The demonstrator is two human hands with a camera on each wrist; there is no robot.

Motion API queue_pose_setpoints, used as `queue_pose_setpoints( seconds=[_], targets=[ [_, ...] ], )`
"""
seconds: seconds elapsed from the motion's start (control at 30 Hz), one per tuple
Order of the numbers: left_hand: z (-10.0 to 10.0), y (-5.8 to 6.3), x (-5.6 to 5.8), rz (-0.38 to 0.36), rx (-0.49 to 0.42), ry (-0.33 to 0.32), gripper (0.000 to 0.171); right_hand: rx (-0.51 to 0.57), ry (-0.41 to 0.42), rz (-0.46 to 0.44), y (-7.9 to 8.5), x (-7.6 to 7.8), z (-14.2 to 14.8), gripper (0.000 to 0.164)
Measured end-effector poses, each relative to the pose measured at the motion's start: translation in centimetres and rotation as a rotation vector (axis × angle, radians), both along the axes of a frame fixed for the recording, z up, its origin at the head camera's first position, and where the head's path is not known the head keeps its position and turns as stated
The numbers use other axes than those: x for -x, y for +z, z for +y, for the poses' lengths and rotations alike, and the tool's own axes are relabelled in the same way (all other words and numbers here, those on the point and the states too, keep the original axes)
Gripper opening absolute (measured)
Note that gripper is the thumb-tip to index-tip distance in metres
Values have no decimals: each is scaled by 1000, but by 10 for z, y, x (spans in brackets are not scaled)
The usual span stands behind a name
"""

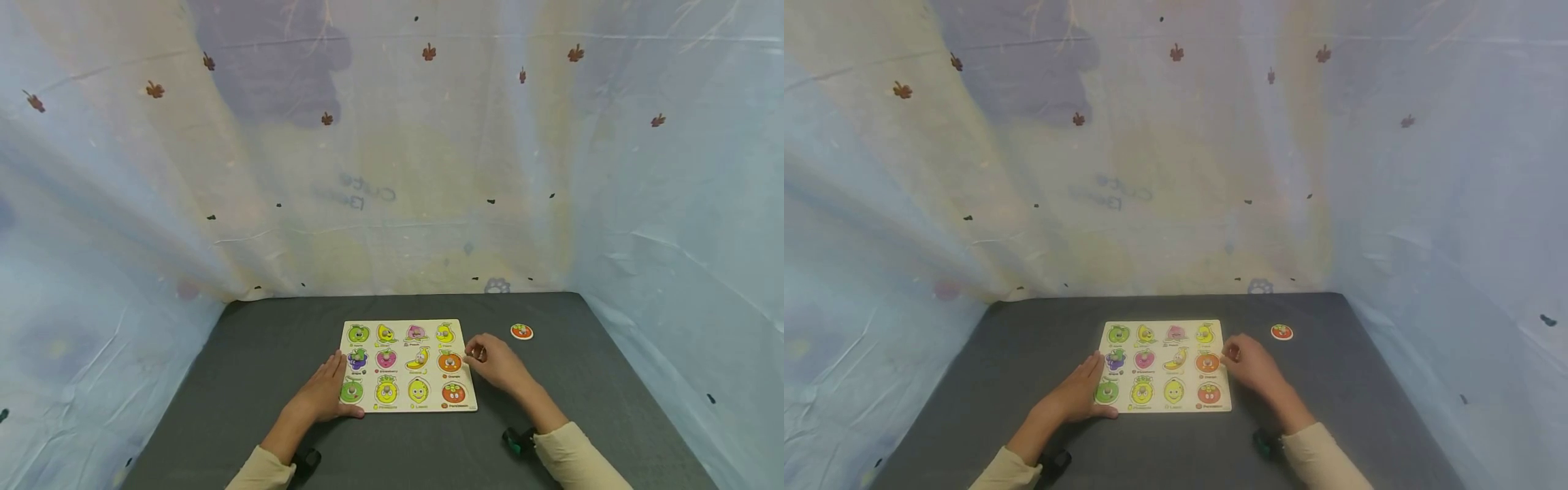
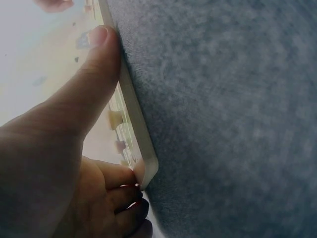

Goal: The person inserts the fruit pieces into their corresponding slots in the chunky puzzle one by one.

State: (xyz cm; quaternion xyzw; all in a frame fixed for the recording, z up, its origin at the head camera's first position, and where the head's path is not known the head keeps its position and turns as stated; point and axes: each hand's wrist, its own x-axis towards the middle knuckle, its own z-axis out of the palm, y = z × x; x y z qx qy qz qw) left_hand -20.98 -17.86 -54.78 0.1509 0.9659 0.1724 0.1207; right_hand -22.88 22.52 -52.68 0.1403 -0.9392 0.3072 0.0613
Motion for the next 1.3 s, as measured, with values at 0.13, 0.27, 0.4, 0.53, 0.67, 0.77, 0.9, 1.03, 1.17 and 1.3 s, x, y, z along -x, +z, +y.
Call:
queue_pose_setpoints(
  seconds=[0.13,0.27,0.4,0.53,0.67,0.77,0.9,1.03,1.17,1.3],
  targets=[
    [0,1,0,-2,-2,-2,131,4,-25,-20,1,1,6,9],
    [1,3,-1,-7,-7,-1,131,0,-56,-26,2,4,12,11],
    [1,4,-2,-13,-11,1,131,-32,-108,-34,0,8,17,12],
    [1,6,-2,-18,-14,4,130,-47,-148,-50,-3,11,21,13],
    [1,7,-3,-21,-19,7,131,-61,-163,-58,-5,15,24,15],
    [1,7,-3,-21,-19,6,130,-73,-171,-63,-8,19,26,16],
    [1,8,-3,-21,-17,3,130,-79,-167,-73,-9,23,27,15],
    [2,7,-2,-22,-14,1,131,-72,-166,-94,-8,25,27,15],
    [2,7,-2,-20,-16,1,131,-71,-171,-110,-7,26,26,14],
    [2,8,-3,-17,-19,1,130,-70,-167,-112,-8,27,27,13]
  ],
)
